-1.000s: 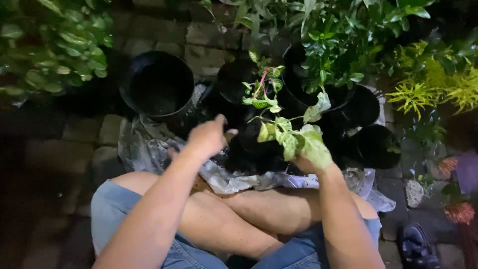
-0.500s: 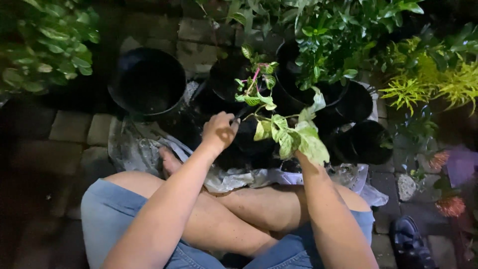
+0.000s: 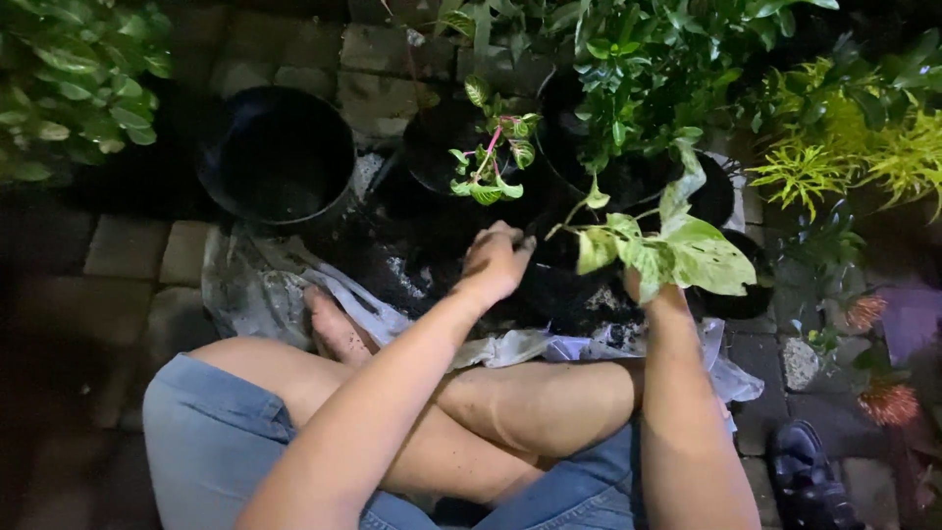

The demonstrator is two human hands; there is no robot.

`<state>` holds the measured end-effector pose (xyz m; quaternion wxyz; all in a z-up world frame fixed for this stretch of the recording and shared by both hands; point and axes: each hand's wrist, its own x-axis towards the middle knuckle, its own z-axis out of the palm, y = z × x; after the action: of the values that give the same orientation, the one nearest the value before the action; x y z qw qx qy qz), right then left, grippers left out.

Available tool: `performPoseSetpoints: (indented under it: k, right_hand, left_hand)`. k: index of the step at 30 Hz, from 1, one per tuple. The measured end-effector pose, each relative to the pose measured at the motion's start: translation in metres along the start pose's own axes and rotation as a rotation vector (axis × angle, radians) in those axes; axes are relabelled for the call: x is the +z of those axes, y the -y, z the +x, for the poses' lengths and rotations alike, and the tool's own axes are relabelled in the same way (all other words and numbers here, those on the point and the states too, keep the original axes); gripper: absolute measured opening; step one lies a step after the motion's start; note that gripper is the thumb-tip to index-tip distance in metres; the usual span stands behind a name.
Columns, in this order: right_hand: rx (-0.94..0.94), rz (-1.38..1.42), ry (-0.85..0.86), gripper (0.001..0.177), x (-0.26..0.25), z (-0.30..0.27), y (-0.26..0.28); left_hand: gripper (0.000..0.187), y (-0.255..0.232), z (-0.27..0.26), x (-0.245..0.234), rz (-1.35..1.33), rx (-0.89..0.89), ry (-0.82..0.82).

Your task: Planting a small variegated plant into a black plastic pot and firming the soil around the roots by hand.

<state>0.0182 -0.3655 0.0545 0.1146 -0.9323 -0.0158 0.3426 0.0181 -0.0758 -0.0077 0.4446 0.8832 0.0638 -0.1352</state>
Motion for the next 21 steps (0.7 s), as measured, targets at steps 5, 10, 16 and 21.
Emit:
performPoseSetpoints:
  k: [5,10,16,21]
  right_hand:
    - [0.033,-0.002,-0.033,0.064,-0.009,0.012,-0.018]
    - [0.057,-0.013,-0.038,0.062,0.001,0.024,-0.027]
    - [0.091,-0.023,-0.071,0.059,0.001,0.029,-0.027]
    - [-0.058,-0.313,0.124,0.047,-0.037,-0.096,0.088]
  left_hand:
    - [0.043,-0.007,-0.012,0.015,-0.096,0.075,0.012]
    - [0.043,0.003,-0.031,-0.001,0.100,0.116,0.135]
    - [0.054,0.004,-0.070,-0.071,0.499,0.217,0.346]
    - [0.057,0.060,-0.079,-0.091,1.025,0.151,0.605]
